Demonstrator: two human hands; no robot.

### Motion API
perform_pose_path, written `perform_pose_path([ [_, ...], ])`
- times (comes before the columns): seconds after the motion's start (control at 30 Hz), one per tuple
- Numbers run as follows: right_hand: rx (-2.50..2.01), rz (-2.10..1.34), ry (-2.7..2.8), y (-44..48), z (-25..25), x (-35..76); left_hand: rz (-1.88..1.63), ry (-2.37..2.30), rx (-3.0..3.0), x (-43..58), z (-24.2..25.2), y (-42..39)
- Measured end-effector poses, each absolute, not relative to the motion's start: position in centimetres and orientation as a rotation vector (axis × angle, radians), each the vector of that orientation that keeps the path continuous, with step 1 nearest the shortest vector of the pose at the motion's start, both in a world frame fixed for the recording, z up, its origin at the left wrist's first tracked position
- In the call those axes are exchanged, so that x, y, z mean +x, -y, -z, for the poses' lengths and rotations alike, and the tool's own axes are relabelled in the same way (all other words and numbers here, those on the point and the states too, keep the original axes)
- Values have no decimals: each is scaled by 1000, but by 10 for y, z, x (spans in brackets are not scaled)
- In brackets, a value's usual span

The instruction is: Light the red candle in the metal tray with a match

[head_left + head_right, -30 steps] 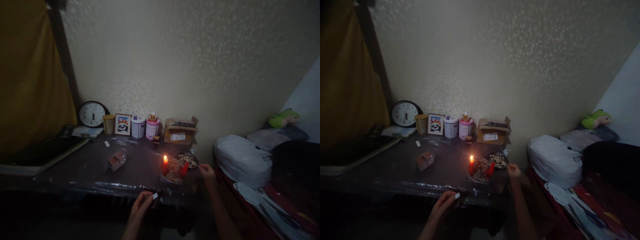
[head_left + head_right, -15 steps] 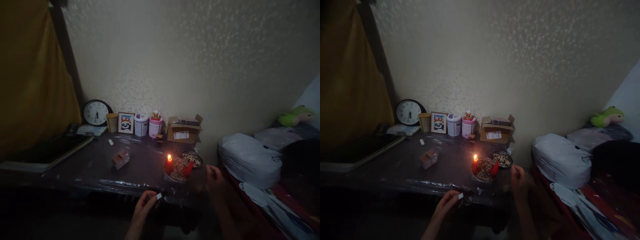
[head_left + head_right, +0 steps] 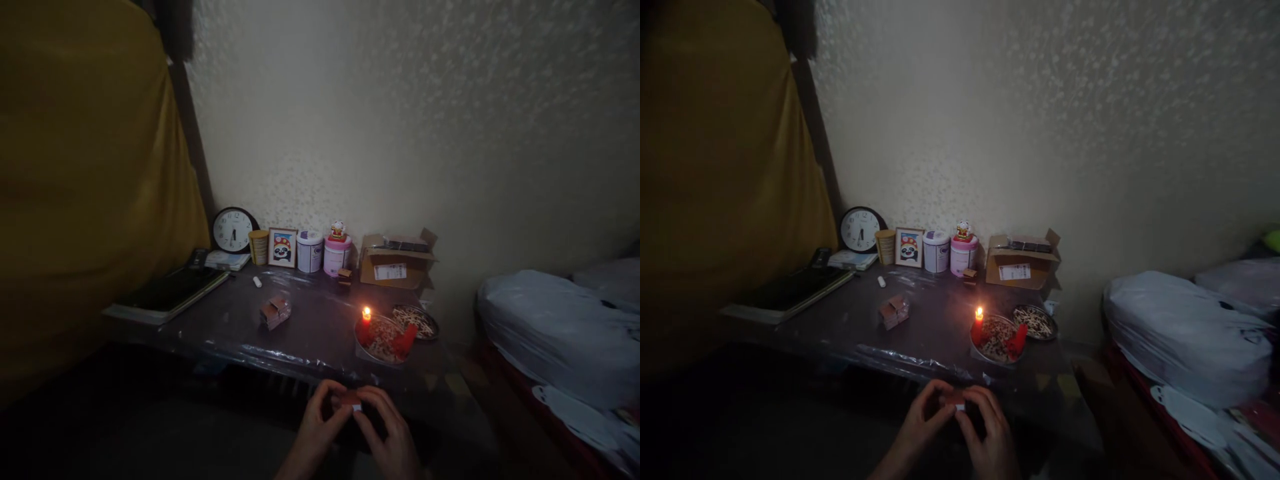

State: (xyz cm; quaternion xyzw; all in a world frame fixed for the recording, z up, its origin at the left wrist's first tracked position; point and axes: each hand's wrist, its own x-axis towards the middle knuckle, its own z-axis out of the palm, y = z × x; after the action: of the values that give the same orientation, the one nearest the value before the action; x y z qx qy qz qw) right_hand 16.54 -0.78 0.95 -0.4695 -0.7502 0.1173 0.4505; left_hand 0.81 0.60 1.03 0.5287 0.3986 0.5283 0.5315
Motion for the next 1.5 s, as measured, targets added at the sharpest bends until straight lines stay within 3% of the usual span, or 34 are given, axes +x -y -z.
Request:
perform_pose_path([
  [0.4, -1135, -360, 1847, 6, -8, 171, -1302, -902, 1461, 8, -15, -1],
  [0.83, -1088, -627, 1670, 7, -13, 165, -1030, -561, 633, 9, -9, -7],
  [1.5, -1080, -472, 1818, 11, -12, 160, -996, -436, 613, 8, -12, -3],
])
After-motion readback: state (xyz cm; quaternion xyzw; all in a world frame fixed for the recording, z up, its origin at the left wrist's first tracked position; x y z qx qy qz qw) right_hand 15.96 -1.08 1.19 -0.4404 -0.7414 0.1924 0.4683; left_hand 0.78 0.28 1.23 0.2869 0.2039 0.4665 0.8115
